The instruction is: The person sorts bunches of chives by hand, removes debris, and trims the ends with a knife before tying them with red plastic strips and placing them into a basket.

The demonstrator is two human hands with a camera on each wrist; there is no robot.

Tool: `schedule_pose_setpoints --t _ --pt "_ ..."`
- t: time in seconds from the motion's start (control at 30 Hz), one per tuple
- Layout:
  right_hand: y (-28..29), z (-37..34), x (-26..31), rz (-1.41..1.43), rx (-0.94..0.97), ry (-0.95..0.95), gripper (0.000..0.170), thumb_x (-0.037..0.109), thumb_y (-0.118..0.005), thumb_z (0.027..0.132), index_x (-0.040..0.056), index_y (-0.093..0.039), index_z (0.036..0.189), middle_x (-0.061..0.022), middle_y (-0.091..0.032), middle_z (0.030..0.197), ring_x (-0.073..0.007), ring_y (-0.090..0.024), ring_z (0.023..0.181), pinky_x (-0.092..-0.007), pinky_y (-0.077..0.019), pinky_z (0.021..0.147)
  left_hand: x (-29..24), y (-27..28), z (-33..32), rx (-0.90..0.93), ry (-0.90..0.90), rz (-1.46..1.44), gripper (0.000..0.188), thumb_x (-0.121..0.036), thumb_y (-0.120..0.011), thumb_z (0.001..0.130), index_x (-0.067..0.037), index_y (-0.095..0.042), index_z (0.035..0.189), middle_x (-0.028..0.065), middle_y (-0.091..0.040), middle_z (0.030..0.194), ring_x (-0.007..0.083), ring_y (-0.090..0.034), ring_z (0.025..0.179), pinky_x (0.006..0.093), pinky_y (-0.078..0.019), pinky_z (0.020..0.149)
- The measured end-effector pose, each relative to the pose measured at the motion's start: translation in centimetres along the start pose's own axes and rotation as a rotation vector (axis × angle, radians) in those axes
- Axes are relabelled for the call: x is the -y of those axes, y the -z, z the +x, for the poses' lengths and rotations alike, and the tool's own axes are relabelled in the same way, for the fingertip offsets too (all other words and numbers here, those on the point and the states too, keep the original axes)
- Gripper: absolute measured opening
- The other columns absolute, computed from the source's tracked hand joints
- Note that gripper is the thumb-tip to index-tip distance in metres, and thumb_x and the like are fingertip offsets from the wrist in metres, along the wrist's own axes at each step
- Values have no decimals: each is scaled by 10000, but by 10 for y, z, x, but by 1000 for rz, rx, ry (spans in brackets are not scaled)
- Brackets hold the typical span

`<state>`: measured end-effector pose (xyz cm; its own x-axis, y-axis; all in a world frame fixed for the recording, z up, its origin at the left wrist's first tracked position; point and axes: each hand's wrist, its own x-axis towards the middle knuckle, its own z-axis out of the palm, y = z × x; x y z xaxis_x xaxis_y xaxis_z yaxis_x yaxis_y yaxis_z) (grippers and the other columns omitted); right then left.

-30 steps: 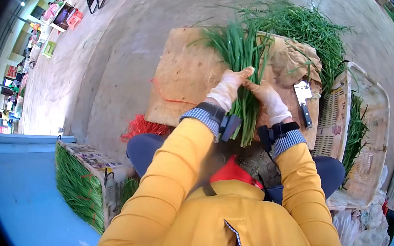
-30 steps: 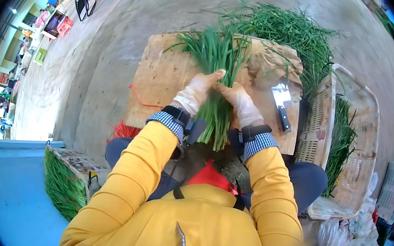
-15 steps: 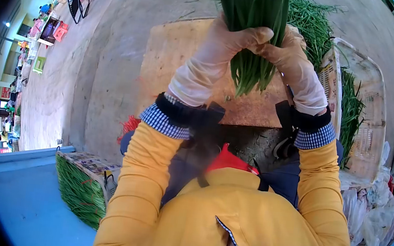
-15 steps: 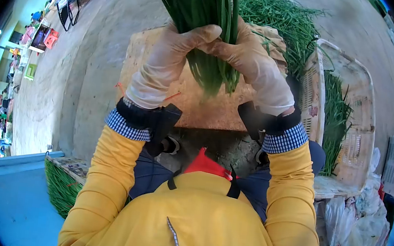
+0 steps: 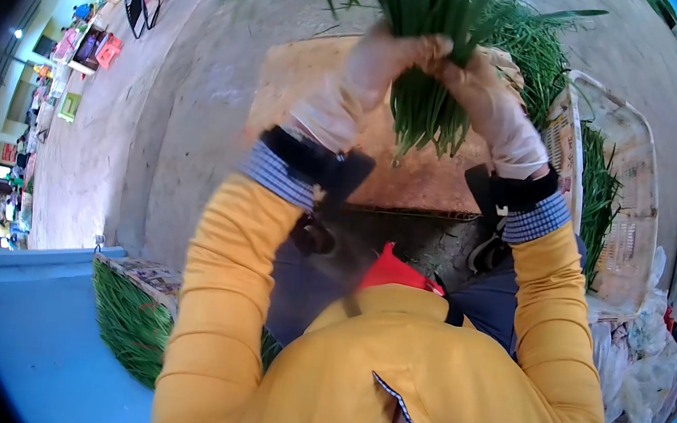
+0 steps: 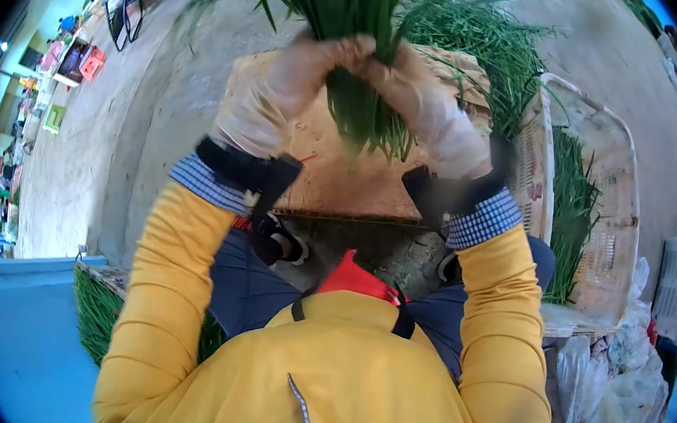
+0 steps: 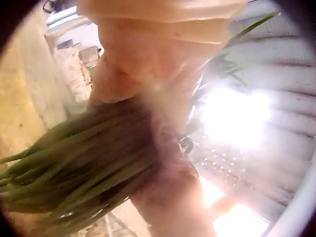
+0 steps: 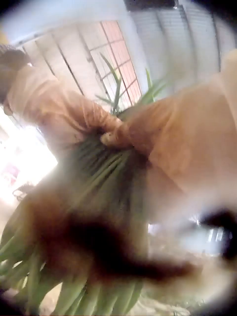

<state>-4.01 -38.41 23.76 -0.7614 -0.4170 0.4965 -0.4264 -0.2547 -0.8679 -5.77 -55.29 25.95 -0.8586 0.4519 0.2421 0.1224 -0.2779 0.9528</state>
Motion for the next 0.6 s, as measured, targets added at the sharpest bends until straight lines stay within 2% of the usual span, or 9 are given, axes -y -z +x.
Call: schedule_pose_setpoints --t 0.07,0.1,0.17,0.23,0.27,0.3,0.4,0.5,0.6 --pt "-18 28 41 -388 93 86 185 110 -591 871 22 -557 1030 -78 -613 931 -158 -609 869 -305 -542 768 -39 18 5 -46 24 109 210 -173 -641 858 -26 -644 1008 34 -655 878 130 -614 789 273 -503 759" --pt "-31 41 48 -367 118 83 185 110 -591 871 22 -557 1030 -78 -613 931 -158 -609 869 -305 -542 768 -51 44 14 29 168 9 197 -161 -640 856 -41 -646 1011 31 -666 890 118 -628 831 276 -506 786" --pt "-65 66 48 373 -10 -357 122 100 -604 858 1 -594 928 -75 -646 831 -182 -649 705 -340 -570 653 -72 73 14 40 357 -164 233 -196 -691 820 -35 -630 976 47 -660 815 131 -635 716 259 -546 673" --pt "-92 88 10 485 -78 -479 114 100 -604 859 5 -602 922 -81 -650 835 -183 -649 713 -342 -571 660 -77 103 4 9 508 -238 268 -221 -713 804 -25 -616 958 57 -650 757 140 -620 631 241 -549 603" --pt "-104 97 -18 582 -168 -603 106 100 -603 861 10 -610 916 -87 -654 839 -184 -650 722 -343 -572 666 -71 122 -8 -81 551 -108 247 -203 -700 815 -29 -624 973 56 -661 806 141 -641 680 263 -561 641" --pt "-115 98 -55 708 -136 -554 117 106 -612 859 18 -619 937 -91 -662 848 -188 -651 739 -338 -568 678 -65 136 -17 -170 594 18 229 -184 -687 825 -33 -632 988 55 -672 855 142 -661 730 285 -574 678" --pt "-159 89 -101 705 -288 -895 147 112 -607 863 14 -606 972 -87 -659 903 -223 -648 766 -351 -559 695 -15 179 -50 -257 693 -144 291 -212 -709 809 -8 -604 987 90 -666 832 182 -662 679 352 -586 609" --pt "-178 77 -163 817 -284 -1062 186 123 -612 858 8 -599 1004 -94 -650 954 -235 -637 826 -360 -537 748 12 184 -84 -515 781 -197 356 -242 -745 775 -14 -588 999 124 -653 836 230 -654 688 409 -574 599" --pt "-186 67 -227 670 -280 -1089 171 149 -606 874 24 -598 992 -89 -663 915 -225 -652 765 -380 -557 727 77 220 -104 -538 656 -405 429 -273 -721 799 0 -568 1092 111 -649 909 228 -638 793 388 -552 676"
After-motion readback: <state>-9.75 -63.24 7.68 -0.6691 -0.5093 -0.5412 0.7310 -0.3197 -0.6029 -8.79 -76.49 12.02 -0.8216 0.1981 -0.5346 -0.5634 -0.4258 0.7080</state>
